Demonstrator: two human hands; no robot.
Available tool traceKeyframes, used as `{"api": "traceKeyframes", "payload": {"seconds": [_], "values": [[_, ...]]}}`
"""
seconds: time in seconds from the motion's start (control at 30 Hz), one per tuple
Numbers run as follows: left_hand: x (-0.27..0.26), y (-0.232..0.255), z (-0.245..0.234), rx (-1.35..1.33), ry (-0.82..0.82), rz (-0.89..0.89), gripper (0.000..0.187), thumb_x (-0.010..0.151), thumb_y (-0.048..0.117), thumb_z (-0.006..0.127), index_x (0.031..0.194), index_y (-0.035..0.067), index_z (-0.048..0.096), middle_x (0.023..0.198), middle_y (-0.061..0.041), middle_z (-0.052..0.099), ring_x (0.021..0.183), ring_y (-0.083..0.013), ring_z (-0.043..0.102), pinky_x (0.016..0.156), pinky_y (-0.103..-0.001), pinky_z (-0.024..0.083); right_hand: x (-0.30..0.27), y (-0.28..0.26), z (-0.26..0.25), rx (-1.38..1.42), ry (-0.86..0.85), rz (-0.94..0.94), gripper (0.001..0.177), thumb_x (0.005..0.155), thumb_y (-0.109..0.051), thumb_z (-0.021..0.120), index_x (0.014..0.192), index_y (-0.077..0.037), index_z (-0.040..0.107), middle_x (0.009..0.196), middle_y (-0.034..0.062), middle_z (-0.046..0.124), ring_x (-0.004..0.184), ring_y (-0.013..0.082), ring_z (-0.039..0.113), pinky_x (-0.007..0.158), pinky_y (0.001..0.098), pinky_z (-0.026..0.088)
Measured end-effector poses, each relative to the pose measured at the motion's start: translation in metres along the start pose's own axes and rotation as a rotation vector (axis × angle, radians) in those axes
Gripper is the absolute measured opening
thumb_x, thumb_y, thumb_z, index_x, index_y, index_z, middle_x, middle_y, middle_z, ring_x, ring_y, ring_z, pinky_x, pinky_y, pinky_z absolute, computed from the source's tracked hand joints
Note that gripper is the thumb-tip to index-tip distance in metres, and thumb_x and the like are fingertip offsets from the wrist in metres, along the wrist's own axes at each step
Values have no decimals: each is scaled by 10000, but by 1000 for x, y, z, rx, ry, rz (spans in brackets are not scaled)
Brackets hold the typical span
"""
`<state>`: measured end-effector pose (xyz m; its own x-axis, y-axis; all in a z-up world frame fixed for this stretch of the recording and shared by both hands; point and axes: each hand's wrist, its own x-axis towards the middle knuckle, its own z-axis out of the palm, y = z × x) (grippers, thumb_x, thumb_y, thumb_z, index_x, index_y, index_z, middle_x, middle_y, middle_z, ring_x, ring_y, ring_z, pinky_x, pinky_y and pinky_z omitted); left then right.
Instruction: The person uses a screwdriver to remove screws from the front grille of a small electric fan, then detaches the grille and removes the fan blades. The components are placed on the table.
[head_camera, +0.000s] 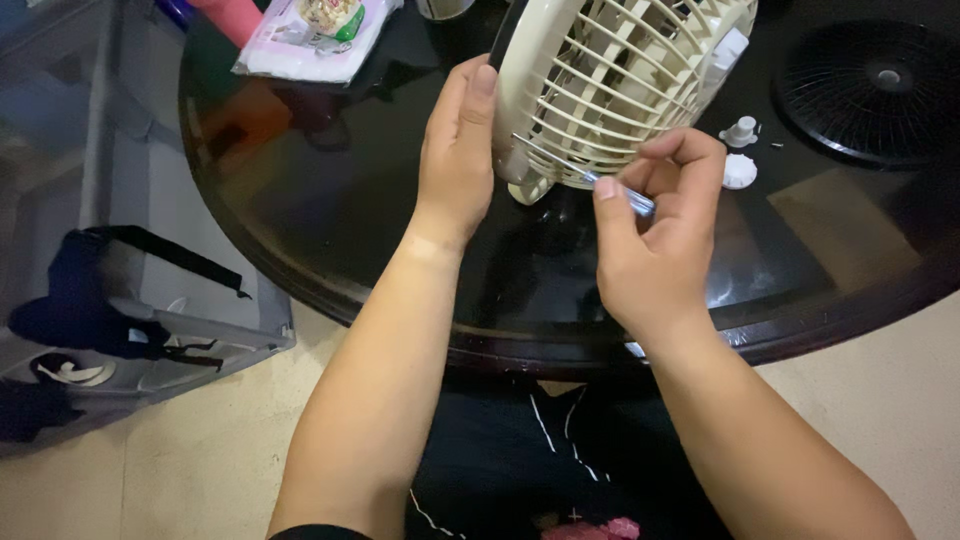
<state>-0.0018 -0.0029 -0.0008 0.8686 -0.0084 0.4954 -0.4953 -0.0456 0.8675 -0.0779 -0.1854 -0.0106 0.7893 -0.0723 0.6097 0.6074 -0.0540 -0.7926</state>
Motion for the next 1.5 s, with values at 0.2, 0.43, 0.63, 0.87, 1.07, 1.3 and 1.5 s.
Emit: {"api": "traceKeyframes", "payload": {"seconds": [0.2,0.43,0.63,0.87,1.07,1.3,1.5], "values": [[0,-3,0,-31,-4,5,555,1127,502,456,1377,29,604,1203,-56,685,1127,-129,615,1024,-290,494,2,-4,2,223,27,363,217,1100,-62,520,1267,-74,382,747,15,493,581,78,440,539,245,375],[1,-9,-1,-71,-3,1,563,1119,508,472,1388,26,581,1224,-60,680,1158,-141,613,1051,-303,488,2,1,3,180,19,208,219,1151,-42,518,1301,-80,364,832,30,523,660,91,465,603,250,393],[0,-6,-2,-118,-3,-57,569,1108,506,487,1380,19,598,1205,-63,680,1140,-144,608,1039,-304,485,-2,7,-1,139,2,204,317,1111,24,578,1322,-67,359,909,40,571,723,76,515,669,234,431],[3,-9,-2,-216,-35,-40,552,1116,480,512,1380,3,605,1236,-68,669,1170,-151,597,1069,-309,464,-3,14,-6,241,39,308,330,1038,28,614,1274,-74,407,953,51,572,689,88,511,567,238,415],[-19,-35,-18,-228,-48,-46,582,1113,482,475,1460,21,556,1368,-109,644,1294,-192,593,1153,-327,445,-28,27,-34,257,103,383,140,1023,13,611,1105,-45,513,854,23,566,650,69,501,567,221,412],[-54,-70,-4,64,-79,-61,859,886,145,779,1567,44,266,1437,-163,559,1343,-267,553,1144,-391,430,-58,58,-46,-157,39,408,51,987,2,615,1034,-18,626,900,15,645,772,38,566,693,201,453],[-49,-69,12,115,66,-114,704,965,336,741,1503,35,402,1309,-154,692,1200,-247,703,1031,-343,560,-53,50,-42,-234,19,494,94,983,-50,662,1068,-27,694,915,42,701,781,58,606,706,209,482]]}}
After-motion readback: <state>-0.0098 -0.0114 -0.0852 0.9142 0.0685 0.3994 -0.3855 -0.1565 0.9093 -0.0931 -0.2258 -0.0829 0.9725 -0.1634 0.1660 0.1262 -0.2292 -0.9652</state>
